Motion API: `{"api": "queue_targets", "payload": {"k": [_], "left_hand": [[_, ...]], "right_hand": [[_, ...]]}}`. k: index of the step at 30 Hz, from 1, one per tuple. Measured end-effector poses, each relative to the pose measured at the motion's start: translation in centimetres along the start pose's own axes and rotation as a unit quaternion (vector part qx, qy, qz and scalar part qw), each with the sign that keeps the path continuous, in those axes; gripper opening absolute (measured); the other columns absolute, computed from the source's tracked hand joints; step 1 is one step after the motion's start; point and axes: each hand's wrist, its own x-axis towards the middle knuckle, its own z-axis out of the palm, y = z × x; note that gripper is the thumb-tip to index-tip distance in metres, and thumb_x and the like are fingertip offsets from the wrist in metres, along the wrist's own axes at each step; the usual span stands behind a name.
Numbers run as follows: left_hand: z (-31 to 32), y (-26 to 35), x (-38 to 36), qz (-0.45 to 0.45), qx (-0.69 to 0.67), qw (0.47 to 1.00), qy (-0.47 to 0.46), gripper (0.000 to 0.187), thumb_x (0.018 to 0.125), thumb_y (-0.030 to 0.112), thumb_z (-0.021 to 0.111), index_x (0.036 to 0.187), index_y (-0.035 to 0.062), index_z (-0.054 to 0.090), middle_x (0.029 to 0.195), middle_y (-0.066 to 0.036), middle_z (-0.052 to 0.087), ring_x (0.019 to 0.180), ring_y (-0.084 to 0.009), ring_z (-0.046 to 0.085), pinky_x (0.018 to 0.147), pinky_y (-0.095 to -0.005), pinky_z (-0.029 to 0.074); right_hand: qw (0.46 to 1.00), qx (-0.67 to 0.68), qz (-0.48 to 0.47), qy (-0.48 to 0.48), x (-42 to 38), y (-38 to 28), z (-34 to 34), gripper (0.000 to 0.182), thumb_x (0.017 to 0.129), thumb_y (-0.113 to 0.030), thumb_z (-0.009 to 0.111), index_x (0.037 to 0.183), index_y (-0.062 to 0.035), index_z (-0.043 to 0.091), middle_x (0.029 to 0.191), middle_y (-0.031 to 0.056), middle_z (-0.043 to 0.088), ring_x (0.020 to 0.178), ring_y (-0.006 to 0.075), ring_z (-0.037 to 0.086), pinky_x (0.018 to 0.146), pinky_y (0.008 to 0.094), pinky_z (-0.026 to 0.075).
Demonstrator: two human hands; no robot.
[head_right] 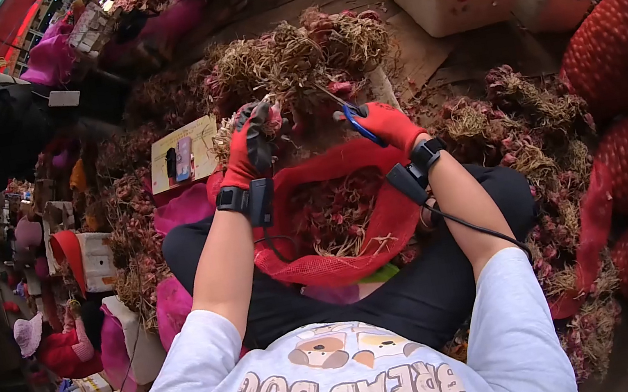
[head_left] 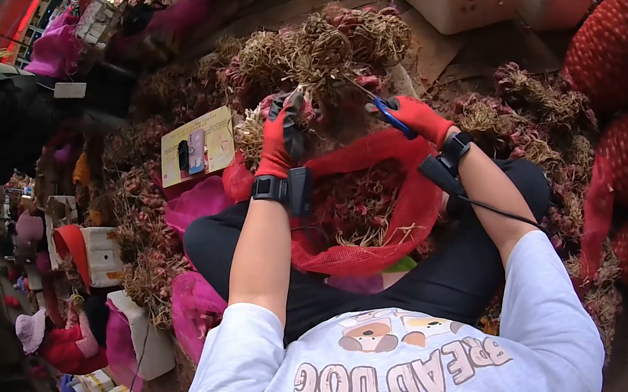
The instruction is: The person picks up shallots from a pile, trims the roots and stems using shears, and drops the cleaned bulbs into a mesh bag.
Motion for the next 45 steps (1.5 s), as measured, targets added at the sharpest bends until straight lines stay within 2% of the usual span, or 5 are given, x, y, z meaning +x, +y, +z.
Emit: {"api": "queue_targets", "payload": {"k": [7,27,33,40,45], "left_hand": [[-2.4,-2.1,-3.0,-0.114,-0.241,0.963,0.033,0.026,0.090,0.037,0.063,0.099,0.0131,0.057,0.097,-0.005,0.063,0.087,-0.0186,0.062,0.075,-0.0343,0.056],[-1.3,-3.8,-6.4,-0.096,-0.194,0.975,-0.055,0.036,0.094,0.037,0.055,0.117,0.0099,0.054,0.113,-0.005,0.059,0.102,-0.0197,0.059,0.093,-0.0400,0.051],[-1.9,-3.8,-7.6,-0.175,-0.318,0.931,-0.040,0.044,0.091,0.041,0.058,0.118,0.0073,0.053,0.111,-0.010,0.062,0.097,-0.0244,0.062,0.084,-0.0379,0.056],[-1.2,-2.5,-12.9,-0.181,-0.361,0.914,-0.038,0.028,0.093,0.034,0.057,0.108,0.0106,0.059,0.112,-0.009,0.062,0.102,-0.0244,0.061,0.086,-0.0392,0.055],[0.2,-4.6,-15.1,-0.217,-0.381,0.899,0.002,0.030,0.093,0.033,0.057,0.118,0.0154,0.059,0.111,-0.005,0.064,0.097,-0.0192,0.063,0.080,-0.0287,0.054]], "right_hand": [[0.918,0.200,0.042,-0.340,-3.3,1.7,-2.8,0.039,0.087,-0.047,0.060,0.097,-0.0101,0.067,0.060,-0.0029,0.054,0.045,0.0043,0.046,0.040,0.0214,0.037],[0.948,0.187,0.082,-0.244,-2.9,-0.3,3.6,0.056,0.081,-0.053,0.065,0.099,0.0006,0.065,0.068,0.0030,0.058,0.054,0.0120,0.056,0.050,0.0278,0.046],[0.976,-0.186,-0.034,0.110,-1.3,3.3,5.4,0.072,0.077,-0.067,0.057,0.091,0.0026,0.064,0.087,0.0206,0.067,0.089,0.0333,0.064,0.079,0.0392,0.048],[0.941,-0.291,-0.056,-0.163,-7.5,-1.6,-0.7,0.072,0.076,-0.068,0.057,0.093,0.0005,0.068,0.091,0.0167,0.068,0.086,0.0257,0.065,0.076,0.0357,0.049],[0.952,0.253,0.003,-0.173,-10.8,-3.5,0.9,0.038,0.082,-0.032,0.070,0.103,-0.0005,0.065,0.088,0.0045,0.066,0.076,0.0071,0.060,0.066,0.0235,0.049]]}}
